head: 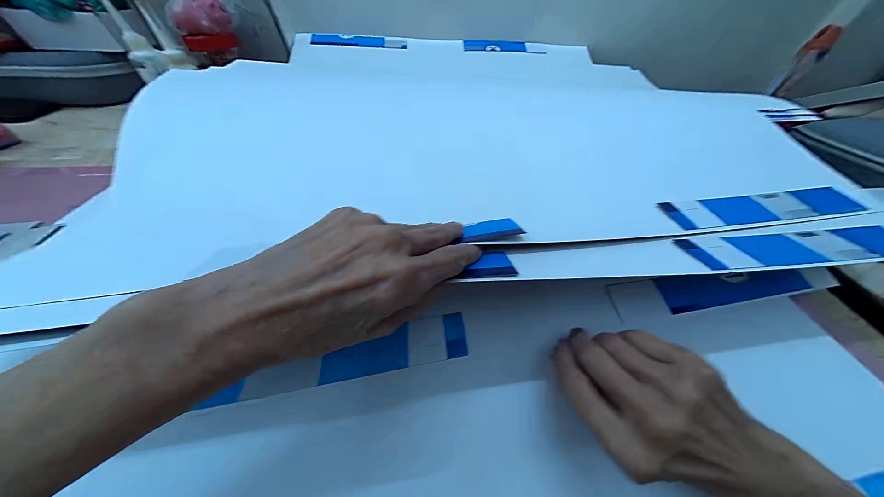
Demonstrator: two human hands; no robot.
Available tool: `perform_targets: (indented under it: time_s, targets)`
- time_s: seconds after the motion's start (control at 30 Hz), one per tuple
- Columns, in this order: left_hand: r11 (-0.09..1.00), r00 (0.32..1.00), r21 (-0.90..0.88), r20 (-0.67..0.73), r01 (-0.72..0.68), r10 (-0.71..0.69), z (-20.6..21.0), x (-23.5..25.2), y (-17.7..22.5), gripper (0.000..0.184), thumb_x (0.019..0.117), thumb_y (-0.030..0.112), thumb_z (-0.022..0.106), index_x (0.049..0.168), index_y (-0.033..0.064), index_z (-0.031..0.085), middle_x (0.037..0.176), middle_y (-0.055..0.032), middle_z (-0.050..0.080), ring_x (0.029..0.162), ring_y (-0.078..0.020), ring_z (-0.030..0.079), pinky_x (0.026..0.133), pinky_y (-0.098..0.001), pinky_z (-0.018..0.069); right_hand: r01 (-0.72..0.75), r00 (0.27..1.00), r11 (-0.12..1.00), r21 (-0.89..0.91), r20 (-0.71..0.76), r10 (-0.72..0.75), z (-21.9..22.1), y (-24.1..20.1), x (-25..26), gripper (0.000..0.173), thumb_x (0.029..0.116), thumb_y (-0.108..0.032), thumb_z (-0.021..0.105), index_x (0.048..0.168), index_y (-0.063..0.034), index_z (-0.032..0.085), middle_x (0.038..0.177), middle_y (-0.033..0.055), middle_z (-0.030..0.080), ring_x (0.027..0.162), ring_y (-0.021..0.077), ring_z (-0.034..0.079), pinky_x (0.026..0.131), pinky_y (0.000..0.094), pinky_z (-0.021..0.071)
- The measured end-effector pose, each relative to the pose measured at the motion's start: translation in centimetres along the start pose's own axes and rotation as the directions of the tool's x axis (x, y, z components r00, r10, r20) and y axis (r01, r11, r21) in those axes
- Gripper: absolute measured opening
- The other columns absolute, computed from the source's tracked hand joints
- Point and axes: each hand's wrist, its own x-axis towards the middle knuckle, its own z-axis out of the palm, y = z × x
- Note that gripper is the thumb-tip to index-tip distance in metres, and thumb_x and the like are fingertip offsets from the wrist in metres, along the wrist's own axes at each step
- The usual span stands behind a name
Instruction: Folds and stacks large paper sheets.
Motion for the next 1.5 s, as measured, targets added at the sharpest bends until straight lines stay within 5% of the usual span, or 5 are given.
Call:
perform_targets:
  time_s: [0.2, 0.67, 0.83, 1.13, 1.5]
  targets:
    - [0.999, 0.999, 0.033, 0.029, 0.012, -0.013, 0.1, 0.1, 0.2, 0.039, 0.0989, 0.017, 0.044, 0.126, 0.0072, 0.070, 0.127, -0.0117, 0.071, 0.093, -0.0226, 0.075, 0.058, -0.0337, 0.0544, 0.073, 0.997, 0.995, -0.062, -0.006, -0.073, 0.8, 0.9, 0.5, 0.027, 0.0971, 0.003, 0.045, 0.085, 0.0005, 0.069, 0.074, 0.0133, 0.070, 0.064, 0.0233, 0.066, 0.057, 0.0315, 0.0492]
    - [0.970, 0.971, 0.065, -0.058, 0.235, -0.232, 3.6, -1.2, 3.9, 0.067, 0.0991, 0.058, 0.042, 0.133, 0.0046, 0.066, 0.130, -0.0204, 0.068, 0.119, -0.0316, 0.068, 0.084, -0.0414, 0.0590, 0.105, 0.988, 0.992, -0.071, -0.108, -0.112, 0.7, 3.2, 2.3, 0.024, 0.0977, 0.002, 0.047, 0.087, 0.0020, 0.069, 0.072, 0.0121, 0.066, 0.064, 0.0223, 0.062, 0.056, 0.0319, 0.0449]
    - [0.961, 0.965, 0.087, -0.041, 0.264, -0.261, 4.7, -1.6, 4.5, 0.052, 0.0925, 0.005, 0.048, 0.143, 0.0024, 0.055, 0.137, -0.0287, 0.060, 0.123, -0.0413, 0.064, 0.097, -0.0493, 0.0549, 0.065, 0.991, 0.996, -0.065, -0.109, -0.072, 1.0, 2.8, 2.0, 0.025, 0.0967, 0.001, 0.048, 0.085, 0.0010, 0.069, 0.070, 0.0107, 0.065, 0.063, 0.0216, 0.061, 0.055, 0.0303, 0.0440]
    - [0.961, 0.978, 0.182, -0.024, 0.206, -0.205, 5.8, -1.8, 5.3, 0.041, 0.0998, 0.006, 0.045, 0.138, 0.0108, 0.060, 0.134, -0.0309, 0.061, 0.120, -0.0488, 0.063, 0.095, -0.0566, 0.0540, -0.042, 0.992, 0.999, -0.002, -0.121, 0.041, 1.8, 5.1, 1.1, 0.022, 0.0959, -0.009, 0.055, 0.080, -0.0011, 0.069, 0.061, 0.0074, 0.057, 0.049, 0.0194, 0.053, 0.042, 0.0294, 0.0362]
    - [0.951, 0.976, 0.231, -0.119, 0.204, -0.181, 7.8, -2.8, 5.8, 0.040, 0.1037, 0.006, 0.039, 0.139, 0.0103, 0.057, 0.128, -0.0276, 0.065, 0.115, -0.0441, 0.067, 0.094, -0.0516, 0.0552, 0.175, 0.985, 0.984, -0.024, 0.004, -0.175, 4.8, 5.5, 3.3, 0.022, 0.0925, -0.002, 0.052, 0.091, 0.0024, 0.073, 0.072, 0.0136, 0.068, 0.061, 0.0227, 0.067, 0.052, 0.0288, 0.0514]
